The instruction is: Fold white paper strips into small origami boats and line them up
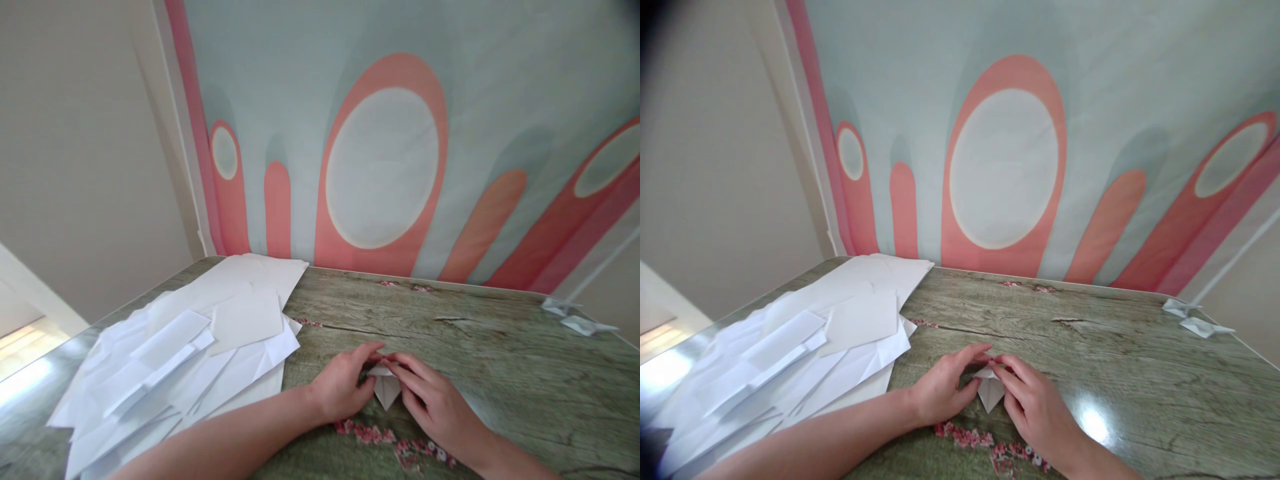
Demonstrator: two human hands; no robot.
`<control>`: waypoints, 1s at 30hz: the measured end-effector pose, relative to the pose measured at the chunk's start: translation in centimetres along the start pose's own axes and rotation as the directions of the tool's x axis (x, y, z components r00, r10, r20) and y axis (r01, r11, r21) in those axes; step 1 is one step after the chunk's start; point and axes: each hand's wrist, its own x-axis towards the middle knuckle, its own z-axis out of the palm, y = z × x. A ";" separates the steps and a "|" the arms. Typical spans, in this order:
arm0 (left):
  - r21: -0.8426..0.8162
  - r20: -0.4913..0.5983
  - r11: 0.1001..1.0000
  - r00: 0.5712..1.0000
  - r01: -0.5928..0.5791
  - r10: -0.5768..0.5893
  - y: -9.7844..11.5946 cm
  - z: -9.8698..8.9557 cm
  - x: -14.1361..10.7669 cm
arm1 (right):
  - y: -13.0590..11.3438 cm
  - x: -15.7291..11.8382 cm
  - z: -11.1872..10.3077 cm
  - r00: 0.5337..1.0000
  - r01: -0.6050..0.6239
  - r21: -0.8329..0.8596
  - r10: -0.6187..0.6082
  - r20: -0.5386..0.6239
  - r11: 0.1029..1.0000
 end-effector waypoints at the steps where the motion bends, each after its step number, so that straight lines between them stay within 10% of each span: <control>1: 0.045 0.005 0.999 1.000 0.003 -0.003 0.0 -0.1 0.0 | 0.1 0.0 0.0 1.000 0.005 -0.022 -0.005 0.016 1.000; 30: 0.528 0.309 0.813 0.947 -0.246 0.086 0.9 -1.4 -0.3 | -0.2 -0.4 0.2 0.982 0.166 -0.325 -0.126 0.141 0.931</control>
